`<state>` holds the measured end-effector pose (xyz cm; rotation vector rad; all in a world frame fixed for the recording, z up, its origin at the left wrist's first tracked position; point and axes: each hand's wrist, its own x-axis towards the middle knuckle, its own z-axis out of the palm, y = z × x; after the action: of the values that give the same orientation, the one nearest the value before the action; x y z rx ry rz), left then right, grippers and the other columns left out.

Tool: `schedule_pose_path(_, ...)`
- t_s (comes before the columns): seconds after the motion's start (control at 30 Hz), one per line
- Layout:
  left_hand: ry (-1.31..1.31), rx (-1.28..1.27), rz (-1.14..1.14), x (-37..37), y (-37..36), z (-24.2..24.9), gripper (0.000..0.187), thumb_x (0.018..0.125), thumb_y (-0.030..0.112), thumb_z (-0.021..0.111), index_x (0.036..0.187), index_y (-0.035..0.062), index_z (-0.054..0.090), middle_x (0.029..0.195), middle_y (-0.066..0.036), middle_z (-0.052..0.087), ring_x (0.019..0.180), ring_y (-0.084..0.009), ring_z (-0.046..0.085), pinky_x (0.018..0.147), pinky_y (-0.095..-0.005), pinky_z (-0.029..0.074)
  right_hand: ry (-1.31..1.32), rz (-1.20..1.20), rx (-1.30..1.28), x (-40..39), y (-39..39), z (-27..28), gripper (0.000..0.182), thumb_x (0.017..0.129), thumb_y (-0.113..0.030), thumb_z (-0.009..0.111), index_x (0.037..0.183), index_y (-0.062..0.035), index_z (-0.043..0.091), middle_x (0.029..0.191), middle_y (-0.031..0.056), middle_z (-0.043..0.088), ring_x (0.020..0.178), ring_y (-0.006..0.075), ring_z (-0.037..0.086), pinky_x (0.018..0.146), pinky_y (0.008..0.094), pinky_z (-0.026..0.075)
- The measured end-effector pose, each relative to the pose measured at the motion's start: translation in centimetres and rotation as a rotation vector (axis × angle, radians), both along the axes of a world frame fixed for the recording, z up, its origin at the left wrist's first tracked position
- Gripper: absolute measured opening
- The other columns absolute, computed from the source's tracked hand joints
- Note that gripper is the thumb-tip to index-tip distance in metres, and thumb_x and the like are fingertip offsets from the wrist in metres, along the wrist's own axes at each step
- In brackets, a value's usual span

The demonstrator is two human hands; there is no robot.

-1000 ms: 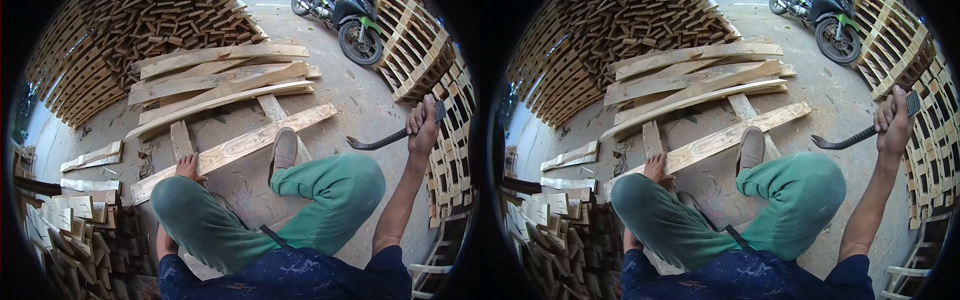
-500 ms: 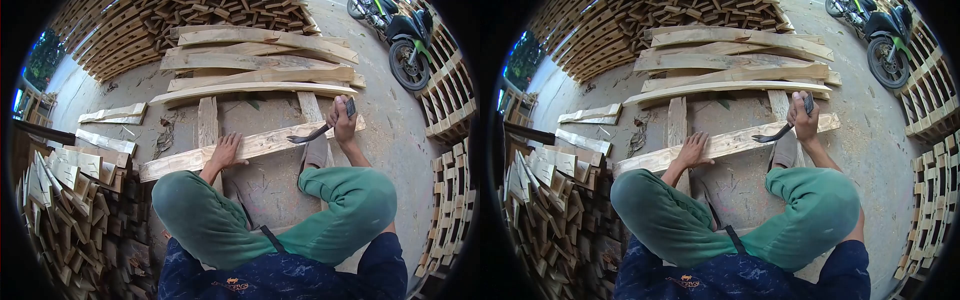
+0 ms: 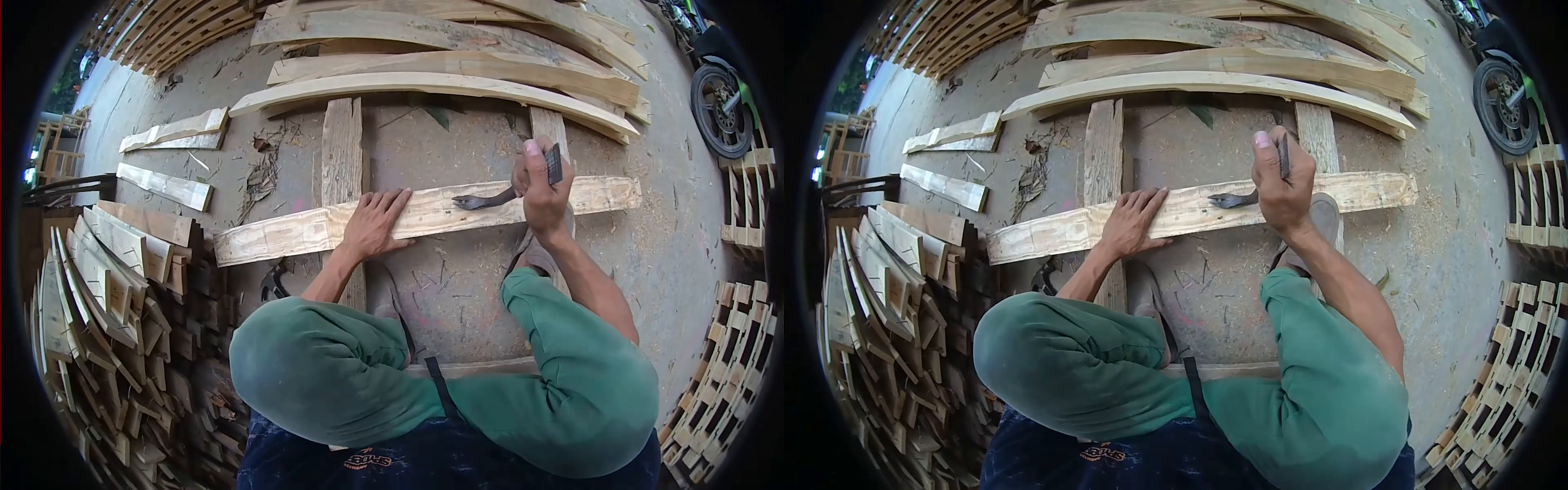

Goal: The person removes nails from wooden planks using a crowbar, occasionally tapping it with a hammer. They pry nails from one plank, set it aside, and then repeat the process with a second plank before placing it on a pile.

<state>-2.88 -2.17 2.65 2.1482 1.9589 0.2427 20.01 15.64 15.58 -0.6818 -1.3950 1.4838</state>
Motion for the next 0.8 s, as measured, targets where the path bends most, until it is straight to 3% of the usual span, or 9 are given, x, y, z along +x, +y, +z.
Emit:
schedule_pose_path(0.07,-0.01,-0.024,-0.001,-0.2,-0.2,0.4,0.103,0.071,0.059,0.071,0.148,0.0047,0.031,0.136,-0.014,0.047,0.124,-0.0296,0.045,0.105,-0.0419,0.032,0.232,-0.038,-0.181,4.4,3.1,-1.6,0.038,0.103,-0.029,0.042,0.068,-0.0128,0.036,0.051,-0.0035,0.029,0.04,0.0076,0.027,0.038,0.0239,0.027)
schedule_pose_path(0.13,-0.001,-0.004,-0.004,-0.2,0.0,-0.1,0.101,0.072,0.058,0.071,0.148,0.0048,0.031,0.136,-0.014,0.047,0.125,-0.0291,0.044,0.107,-0.0423,0.031,0.261,-0.034,-0.117,4.8,3.1,-1.9,0.037,0.102,-0.026,0.038,0.068,-0.0134,0.032,0.051,-0.0022,0.027,0.039,0.0078,0.025,0.035,0.0254,0.026)
schedule_pose_path(0.23,-0.049,0.02,-0.005,-0.5,0.4,-0.1,0.1,0.072,0.057,0.071,0.148,0.0047,0.032,0.136,-0.014,0.046,0.126,-0.0289,0.044,0.107,-0.0419,0.031,0.185,-0.134,-0.173,2.9,2.9,0.0,0.037,0.101,-0.027,0.038,0.067,-0.014,0.031,0.051,-0.0024,0.027,0.039,0.0075,0.024,0.036,0.0254,0.026)
schedule_pose_path(0.33,-0.027,-0.019,0.015,-0.5,-0.2,0.5,0.098,0.072,0.053,0.074,0.147,0.0045,0.033,0.138,-0.014,0.045,0.126,-0.0293,0.044,0.108,-0.0411,0.031,0.07,0.027,-0.053,3.0,0.7,-0.6,0.038,0.101,-0.027,0.041,0.066,-0.0142,0.03,0.05,-0.0024,0.027,0.039,0.008,0.024,0.037,0.0256,0.026)
schedule_pose_path(0.4,-0.084,0.062,-0.007,-0.3,-0.5,-0.3,0.096,0.072,0.05,0.074,0.146,0.0042,0.034,0.138,-0.014,0.046,0.126,-0.0297,0.044,0.108,-0.0416,0.031,0.307,-0.048,-0.192,6.0,3.4,-2.6,0.037,0.1,-0.025,0.043,0.067,-0.0135,0.031,0.051,-0.0019,0.026,0.039,0.0088,0.023,0.037,0.0261,0.026)
schedule_pose_path(0.47,-0.057,0.058,0.003,-0.2,-1.0,-0.5,0.096,0.072,0.049,0.074,0.146,0.0042,0.033,0.138,-0.014,0.045,0.126,-0.0298,0.044,0.108,-0.0419,0.031,0.318,-0.013,-0.211,5.4,3.5,-1.5,0.037,0.1,-0.025,0.043,0.067,-0.0136,0.031,0.051,-0.0019,0.025,0.04,0.0094,0.023,0.037,0.0264,0.026)
schedule_pose_path(0.6,-0.052,0.014,0.01,-0.5,-0.4,0.2,0.096,0.072,0.048,0.075,0.147,0.0046,0.032,0.139,-0.014,0.045,0.128,-0.0295,0.043,0.11,-0.042,0.029,0.122,0.048,-0.084,2.9,1.8,-0.4,0.039,0.1,-0.028,0.039,0.064,-0.0156,0.032,0.05,-0.0038,0.025,0.038,0.0105,0.023,0.037,0.0271,0.024)
schedule_pose_path(0.73,-0.073,0.025,0.002,-0.3,-0.8,-0.2,0.1,0.07,0.048,0.076,0.148,0.0052,0.031,0.141,-0.013,0.044,0.13,-0.0297,0.042,0.111,-0.0418,0.029,0.371,-0.554,-0.586,12.5,7.7,-8.3,0.037,0.1,-0.027,0.038,0.064,-0.0172,0.032,0.05,-0.0035,0.025,0.038,0.0106,0.022,0.036,0.0285,0.024)
schedule_pose_path(0.8,-0.04,-0.033,0.014,0.0,-0.5,-0.3,0.102,0.07,0.048,0.076,0.15,0.0061,0.029,0.143,-0.013,0.043,0.131,-0.0298,0.041,0.112,-0.043,0.028,0.547,-0.457,-0.533,16.5,7.4,-11.4,0.038,0.099,-0.028,0.039,0.064,-0.0172,0.031,0.049,-0.0033,0.026,0.039,0.01,0.022,0.037,0.0287,0.025)
